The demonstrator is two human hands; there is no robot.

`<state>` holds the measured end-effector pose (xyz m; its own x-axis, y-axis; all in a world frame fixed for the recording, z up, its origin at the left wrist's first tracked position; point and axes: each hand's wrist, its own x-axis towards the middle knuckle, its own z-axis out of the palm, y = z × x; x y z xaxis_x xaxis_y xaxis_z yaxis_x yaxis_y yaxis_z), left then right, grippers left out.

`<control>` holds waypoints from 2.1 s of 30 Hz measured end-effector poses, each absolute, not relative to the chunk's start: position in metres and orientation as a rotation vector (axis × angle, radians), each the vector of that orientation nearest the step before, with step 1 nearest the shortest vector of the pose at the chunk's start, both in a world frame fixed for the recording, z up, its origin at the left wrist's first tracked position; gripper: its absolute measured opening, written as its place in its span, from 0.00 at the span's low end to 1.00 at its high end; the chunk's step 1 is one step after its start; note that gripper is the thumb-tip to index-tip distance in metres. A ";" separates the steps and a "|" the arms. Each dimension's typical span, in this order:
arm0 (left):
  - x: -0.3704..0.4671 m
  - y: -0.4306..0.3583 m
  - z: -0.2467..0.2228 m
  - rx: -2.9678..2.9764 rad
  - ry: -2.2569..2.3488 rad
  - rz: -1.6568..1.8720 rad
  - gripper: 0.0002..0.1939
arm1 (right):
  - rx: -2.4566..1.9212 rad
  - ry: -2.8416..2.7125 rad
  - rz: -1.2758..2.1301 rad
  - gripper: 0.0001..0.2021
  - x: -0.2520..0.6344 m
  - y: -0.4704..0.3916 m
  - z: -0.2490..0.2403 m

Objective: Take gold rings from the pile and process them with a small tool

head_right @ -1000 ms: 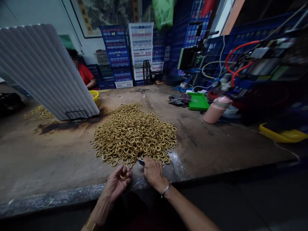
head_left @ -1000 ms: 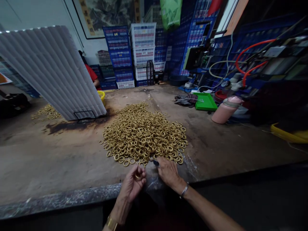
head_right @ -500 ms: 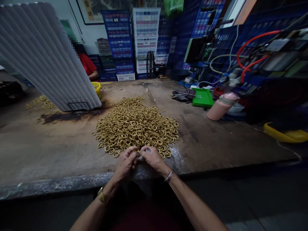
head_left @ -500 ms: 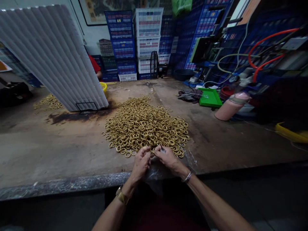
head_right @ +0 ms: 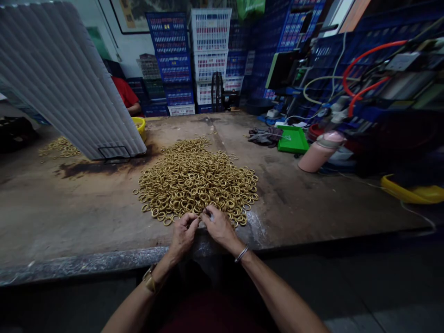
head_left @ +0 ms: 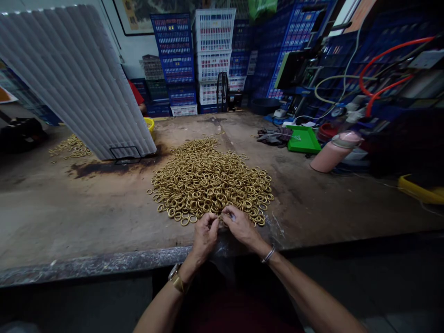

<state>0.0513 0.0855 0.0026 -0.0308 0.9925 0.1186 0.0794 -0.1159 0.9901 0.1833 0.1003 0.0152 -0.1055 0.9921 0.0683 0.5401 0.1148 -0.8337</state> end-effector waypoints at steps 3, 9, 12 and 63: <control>0.052 0.084 0.003 1.273 1.191 1.271 0.03 | -1.512 -1.733 0.941 0.13 0.178 0.098 0.012; 0.049 0.074 0.009 0.936 0.970 0.983 0.12 | -1.469 -1.604 1.094 0.13 0.176 0.096 0.008; 0.047 0.070 0.012 0.838 0.887 0.960 0.13 | -1.420 -1.508 1.291 0.14 0.175 0.093 0.013; 0.047 0.051 -0.002 0.622 0.986 1.105 0.17 | -1.578 -1.663 0.916 0.12 0.171 0.085 0.007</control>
